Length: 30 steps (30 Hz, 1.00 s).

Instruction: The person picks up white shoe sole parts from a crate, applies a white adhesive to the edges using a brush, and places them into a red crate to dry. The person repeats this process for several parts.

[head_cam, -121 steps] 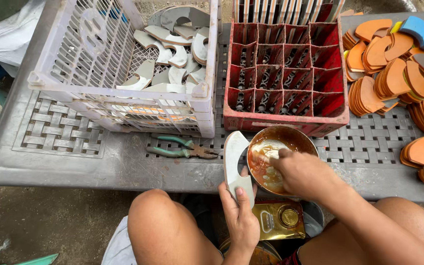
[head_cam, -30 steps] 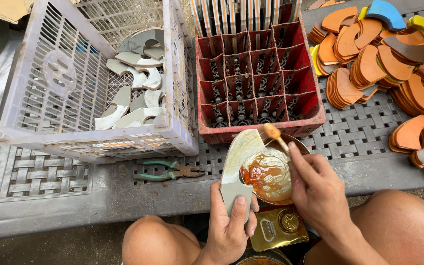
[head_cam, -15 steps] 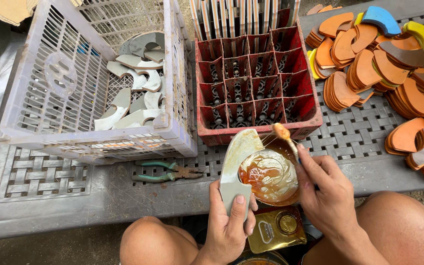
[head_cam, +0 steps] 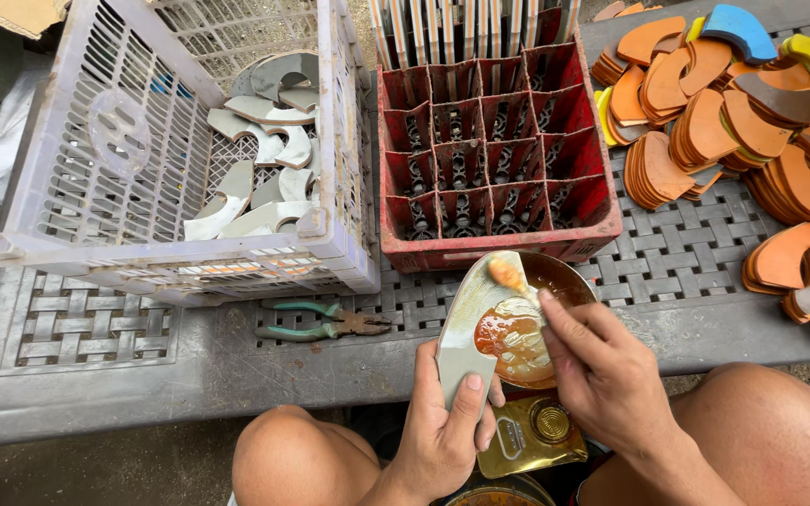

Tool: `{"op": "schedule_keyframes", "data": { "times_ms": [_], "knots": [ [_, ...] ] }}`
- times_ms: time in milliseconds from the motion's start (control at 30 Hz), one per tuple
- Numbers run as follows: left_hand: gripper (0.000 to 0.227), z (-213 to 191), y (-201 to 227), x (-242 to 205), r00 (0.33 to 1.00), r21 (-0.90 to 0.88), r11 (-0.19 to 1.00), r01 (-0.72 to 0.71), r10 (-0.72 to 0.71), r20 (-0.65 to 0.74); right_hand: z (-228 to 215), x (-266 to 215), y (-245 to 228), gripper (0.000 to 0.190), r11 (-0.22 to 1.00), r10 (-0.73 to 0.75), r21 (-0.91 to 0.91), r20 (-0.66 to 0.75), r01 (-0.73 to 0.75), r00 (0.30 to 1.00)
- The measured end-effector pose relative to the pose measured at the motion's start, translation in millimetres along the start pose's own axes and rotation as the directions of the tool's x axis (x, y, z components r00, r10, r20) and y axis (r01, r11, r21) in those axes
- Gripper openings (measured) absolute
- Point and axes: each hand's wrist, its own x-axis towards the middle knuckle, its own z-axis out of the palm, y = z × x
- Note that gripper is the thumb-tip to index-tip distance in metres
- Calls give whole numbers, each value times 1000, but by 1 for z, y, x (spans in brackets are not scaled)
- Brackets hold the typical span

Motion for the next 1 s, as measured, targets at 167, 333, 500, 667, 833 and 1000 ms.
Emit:
{"op": "schedule_keyframes", "data": {
  "times_ms": [167,333,500,667,833,1000],
  "knots": [
    [37,-8,6,3,998,11,998,60,-60,-14,-9,2,4,55,994,-59,107,348,23,936],
    [36,-15,13,5,984,24,983,180,-180,-7,-25,6,18,57,990,-115,113,359,79,926],
    [33,-17,18,7,985,58,984,169,-169,8,-23,3,18,62,995,-97,74,427,73,899],
    [32,-20,19,6,989,130,980,148,-149,-4,-37,8,20,61,1000,-2,-27,405,14,914],
    [33,-17,18,7,993,147,983,109,-116,38,-32,3,25,62,996,-85,12,389,87,917],
    [35,-20,20,8,979,-31,978,205,-205,1,-40,3,27,49,998,2,-61,359,22,933]
  ]
}}
